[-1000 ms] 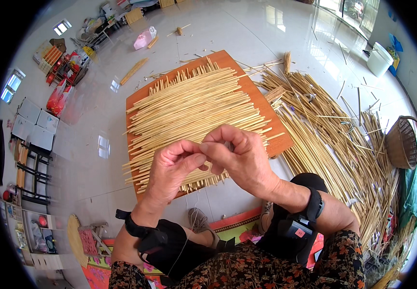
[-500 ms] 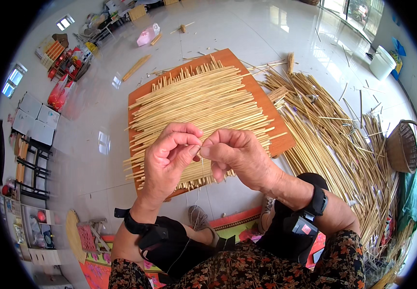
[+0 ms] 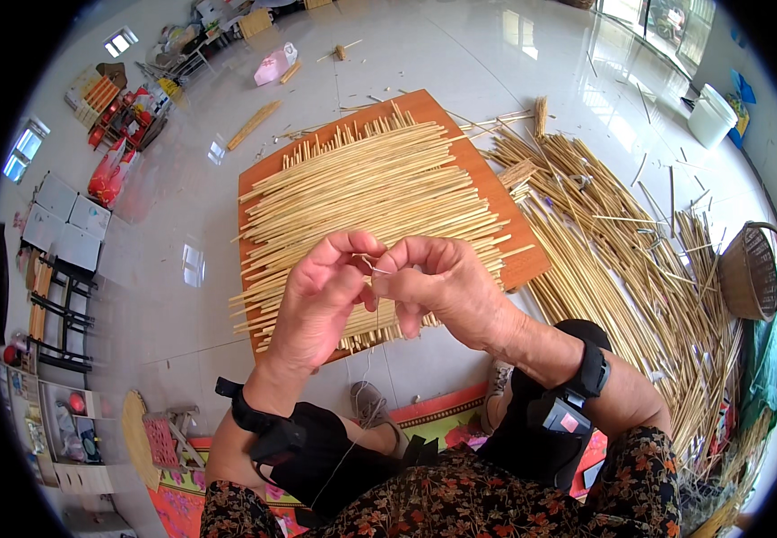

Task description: The person weaves bamboo sticks together by threading a white string through small holes in the sticks using a needle, occasionally trimming the string with shears.

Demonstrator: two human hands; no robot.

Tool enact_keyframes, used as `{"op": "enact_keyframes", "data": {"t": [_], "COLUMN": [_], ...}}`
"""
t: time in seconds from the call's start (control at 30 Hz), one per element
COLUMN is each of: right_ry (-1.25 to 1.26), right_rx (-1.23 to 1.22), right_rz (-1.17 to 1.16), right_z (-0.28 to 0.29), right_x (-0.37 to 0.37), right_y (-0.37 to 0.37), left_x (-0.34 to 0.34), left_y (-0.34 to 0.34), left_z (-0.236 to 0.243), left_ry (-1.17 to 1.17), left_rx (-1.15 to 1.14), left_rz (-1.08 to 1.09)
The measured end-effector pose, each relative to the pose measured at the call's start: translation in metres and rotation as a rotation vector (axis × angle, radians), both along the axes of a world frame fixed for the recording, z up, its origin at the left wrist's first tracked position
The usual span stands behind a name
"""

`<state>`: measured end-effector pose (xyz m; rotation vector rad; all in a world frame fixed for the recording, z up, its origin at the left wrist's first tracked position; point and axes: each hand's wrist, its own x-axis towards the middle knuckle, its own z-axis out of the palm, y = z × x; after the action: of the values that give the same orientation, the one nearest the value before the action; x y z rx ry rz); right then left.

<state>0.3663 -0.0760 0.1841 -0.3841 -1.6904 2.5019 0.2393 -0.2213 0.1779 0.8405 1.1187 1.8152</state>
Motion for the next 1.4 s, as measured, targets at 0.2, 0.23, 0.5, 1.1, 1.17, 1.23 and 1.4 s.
{"op": "enact_keyframes", "data": {"t": [0.2, 0.23, 0.5, 1.1, 1.17, 1.23, 1.4], "right_ry": [-0.015, -0.003, 0.119, 0.173, 0.208, 0.228, 0.297], "right_rx": [0.036, 0.072, -0.126, -0.535, -0.541, -0.541, -0.708], "right_rz": [0.217, 0.292, 0.390, -0.091, -0.079, -0.093, -0.114], "right_z": [-0.002, 0.000, -0.001, -0.052, -0.055, -0.058, -0.052], "right_x": [0.005, 0.009, 0.079, 0.119, 0.125, 0.128, 0.142], "right_y": [0.002, 0.002, -0.023, -0.070, -0.076, -0.084, -0.092], "left_x": [-0.010, -0.012, -0.023, 0.132, 0.138, 0.144, 0.147], "left_y": [-0.007, -0.006, -0.065, -0.200, -0.204, -0.205, -0.205], "left_z": [-0.011, -0.011, -0.037, -0.019, -0.012, -0.007, -0.007], "left_ry": [0.265, 0.228, 0.187, -0.500, -0.458, -0.405, -0.333], "left_rx": [-0.032, -0.049, -0.303, -0.056, -0.020, -0.017, -0.076], "left_rz": [0.075, 0.124, 0.325, -0.076, -0.103, -0.115, -0.042]}}
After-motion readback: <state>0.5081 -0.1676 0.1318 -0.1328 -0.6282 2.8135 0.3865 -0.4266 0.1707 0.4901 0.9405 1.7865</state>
